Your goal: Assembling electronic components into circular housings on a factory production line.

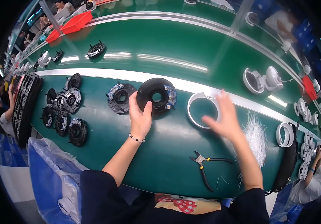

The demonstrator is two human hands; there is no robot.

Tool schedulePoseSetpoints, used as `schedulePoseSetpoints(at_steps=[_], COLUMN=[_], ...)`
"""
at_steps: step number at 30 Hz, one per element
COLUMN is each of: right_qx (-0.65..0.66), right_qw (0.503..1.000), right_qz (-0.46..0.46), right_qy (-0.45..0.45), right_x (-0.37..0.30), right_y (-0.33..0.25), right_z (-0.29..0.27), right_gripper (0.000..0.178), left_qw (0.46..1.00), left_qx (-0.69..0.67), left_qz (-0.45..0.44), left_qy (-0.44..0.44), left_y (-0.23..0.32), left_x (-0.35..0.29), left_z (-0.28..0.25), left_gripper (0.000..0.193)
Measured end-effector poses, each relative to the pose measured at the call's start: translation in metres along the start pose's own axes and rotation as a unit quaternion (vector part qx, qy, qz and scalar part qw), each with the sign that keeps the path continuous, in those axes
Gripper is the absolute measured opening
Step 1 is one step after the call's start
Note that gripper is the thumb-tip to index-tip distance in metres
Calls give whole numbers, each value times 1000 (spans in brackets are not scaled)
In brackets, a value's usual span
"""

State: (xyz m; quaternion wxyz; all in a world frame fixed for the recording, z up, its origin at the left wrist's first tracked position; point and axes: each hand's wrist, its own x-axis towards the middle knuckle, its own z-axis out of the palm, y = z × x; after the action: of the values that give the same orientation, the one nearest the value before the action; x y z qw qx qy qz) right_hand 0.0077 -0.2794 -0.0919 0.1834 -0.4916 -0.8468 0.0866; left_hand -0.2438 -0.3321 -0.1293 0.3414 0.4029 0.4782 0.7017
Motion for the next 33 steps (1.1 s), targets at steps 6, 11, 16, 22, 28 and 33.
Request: schedulePoseSetpoints(at_steps=[6,11,16,22,28,33], right_qx=[99,40,-49,166,287,269], right_qw=[981,969,993,984,956,950], right_qz=[-81,-137,31,19,1,-153], right_qy=[-147,-202,-104,67,64,48], right_x=[22,25,23,28,21,33], right_y=[-5,-8,-25,-24,-78,-88], right_z=[-4,-6,20,16,45,32], right_gripper=[102,111,114,113,117,119], left_qw=[1000,999,999,1000,974,833], left_qx=[13,23,22,14,-160,-434], left_qz=[-21,-21,-32,-26,-136,-330], left_qy=[-19,-8,-4,-4,-82,-96], left_y=[-18,-22,-20,-14,7,17], left_x=[-10,-8,-9,-8,-20,-9], left_z=[5,-1,3,3,18,7], left_gripper=[41,43,41,42,46,80])
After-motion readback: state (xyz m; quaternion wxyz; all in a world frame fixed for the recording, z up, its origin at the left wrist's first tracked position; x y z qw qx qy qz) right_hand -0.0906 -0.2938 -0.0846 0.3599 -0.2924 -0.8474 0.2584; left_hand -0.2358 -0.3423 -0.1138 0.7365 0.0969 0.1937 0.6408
